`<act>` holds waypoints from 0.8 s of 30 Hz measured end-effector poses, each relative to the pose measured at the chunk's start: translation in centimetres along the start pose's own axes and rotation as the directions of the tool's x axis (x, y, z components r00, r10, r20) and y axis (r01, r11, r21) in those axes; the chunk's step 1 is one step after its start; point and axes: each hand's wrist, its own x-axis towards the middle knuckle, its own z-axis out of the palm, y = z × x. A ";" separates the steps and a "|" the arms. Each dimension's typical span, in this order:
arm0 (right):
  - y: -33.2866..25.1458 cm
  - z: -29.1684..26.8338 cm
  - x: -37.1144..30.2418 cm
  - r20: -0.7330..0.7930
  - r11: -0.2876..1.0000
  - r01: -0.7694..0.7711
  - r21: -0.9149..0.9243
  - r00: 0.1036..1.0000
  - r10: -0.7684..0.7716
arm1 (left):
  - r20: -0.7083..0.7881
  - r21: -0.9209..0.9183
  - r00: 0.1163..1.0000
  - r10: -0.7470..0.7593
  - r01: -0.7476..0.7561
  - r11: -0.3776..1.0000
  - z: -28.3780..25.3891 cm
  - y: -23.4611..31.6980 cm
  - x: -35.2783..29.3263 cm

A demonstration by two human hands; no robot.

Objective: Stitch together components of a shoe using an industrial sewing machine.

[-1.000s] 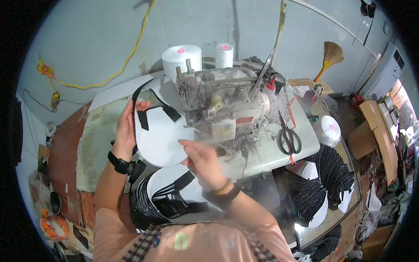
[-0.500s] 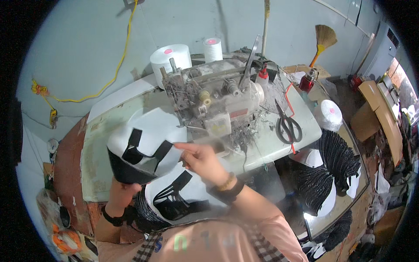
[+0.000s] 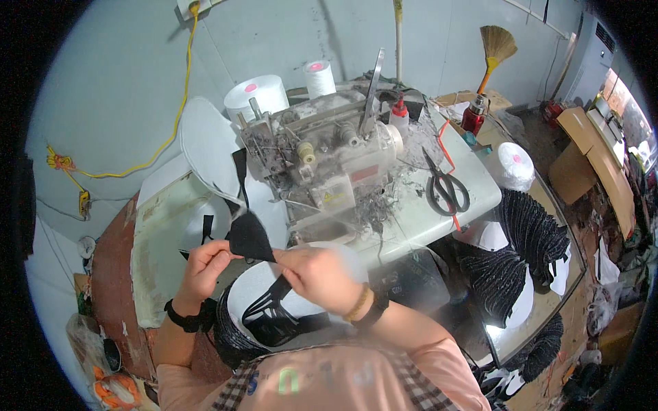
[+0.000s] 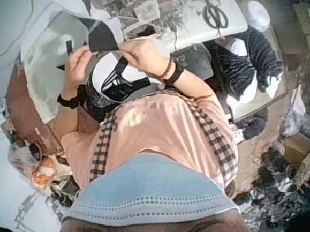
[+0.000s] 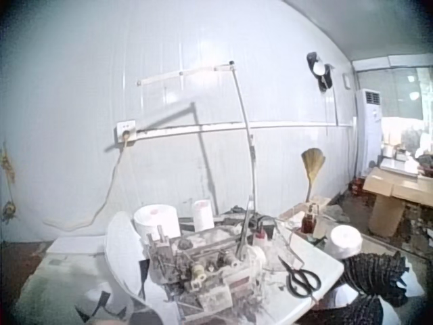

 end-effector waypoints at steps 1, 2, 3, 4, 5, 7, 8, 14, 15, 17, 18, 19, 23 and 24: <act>-0.2 0.2 0.0 0.040 1.000 0.002 -0.015 0.999 -0.002 | 0.015 -0.069 0.999 0.044 -0.042 0.997 0.2 0.0 0.0; -0.3 0.5 0.1 0.022 1.000 -0.028 0.003 0.999 0.028 | 0.002 -0.127 0.998 0.061 -0.061 0.990 0.4 0.1 0.0; -0.4 0.7 0.2 0.004 0.998 -0.057 0.021 0.998 0.057 | -0.005 -0.198 0.993 0.119 -0.118 0.973 0.6 0.1 0.0; -0.4 0.9 0.3 -0.016 0.996 -0.076 0.045 0.997 0.076 | -0.038 -0.373 0.999 0.013 -0.026 0.927 0.7 0.1 0.0; -0.3 1.0 0.3 -0.001 0.980 -0.163 0.117 0.986 0.165 | -0.048 -0.548 0.997 -0.057 0.022 0.836 0.8 0.0 0.2; 0.1 1.1 0.5 -0.013 0.978 -0.185 0.099 0.982 0.187 | 0.047 -0.778 0.980 -0.195 0.159 0.608 0.6 -0.3 0.7; 0.4 1.1 0.7 -0.021 0.978 -0.188 0.096 0.981 0.190 | 0.096 -0.810 0.981 -0.166 0.174 0.561 0.4 -0.5 1.2; 2.6 0.5 1.0 -0.119 0.999 -0.042 -0.028 0.992 0.038 | 0.141 -0.840 0.975 -0.171 0.209 0.500 -0.6 -3.0 3.5; 2.8 0.6 1.0 -0.109 0.996 -0.047 -0.071 0.993 0.039 | 0.069 -0.768 0.960 -0.272 0.225 0.600 -1.0 -3.2 3.7; 3.3 0.9 1.1 -0.116 0.979 -0.021 -0.202 0.993 -0.003 | -0.089 -0.701 0.982 -0.169 0.058 0.710 -1.2 -3.7 4.3; 3.4 0.9 1.0 -0.119 0.979 0.010 -0.203 0.992 -0.035 | -0.153 -0.637 0.978 -0.143 0.013 0.771 -1.4 -3.9 4.4; 3.6 1.0 1.0 -0.112 0.977 0.023 -0.214 0.993 -0.048 | -0.200 -0.556 0.976 -0.080 -0.046 0.830 -1.5 -4.0 4.9; 4.0 1.1 1.3 -0.154 0.965 0.085 -0.249 0.980 -0.126 | -0.199 -0.657 0.978 -0.060 -0.088 0.749 -2.6 -4.7 6.1; 4.0 1.1 1.5 -0.143 0.966 0.086 -0.243 0.982 -0.124 | -0.217 -0.680 0.973 -0.083 -0.089 0.728 -3.1 -5.0 6.4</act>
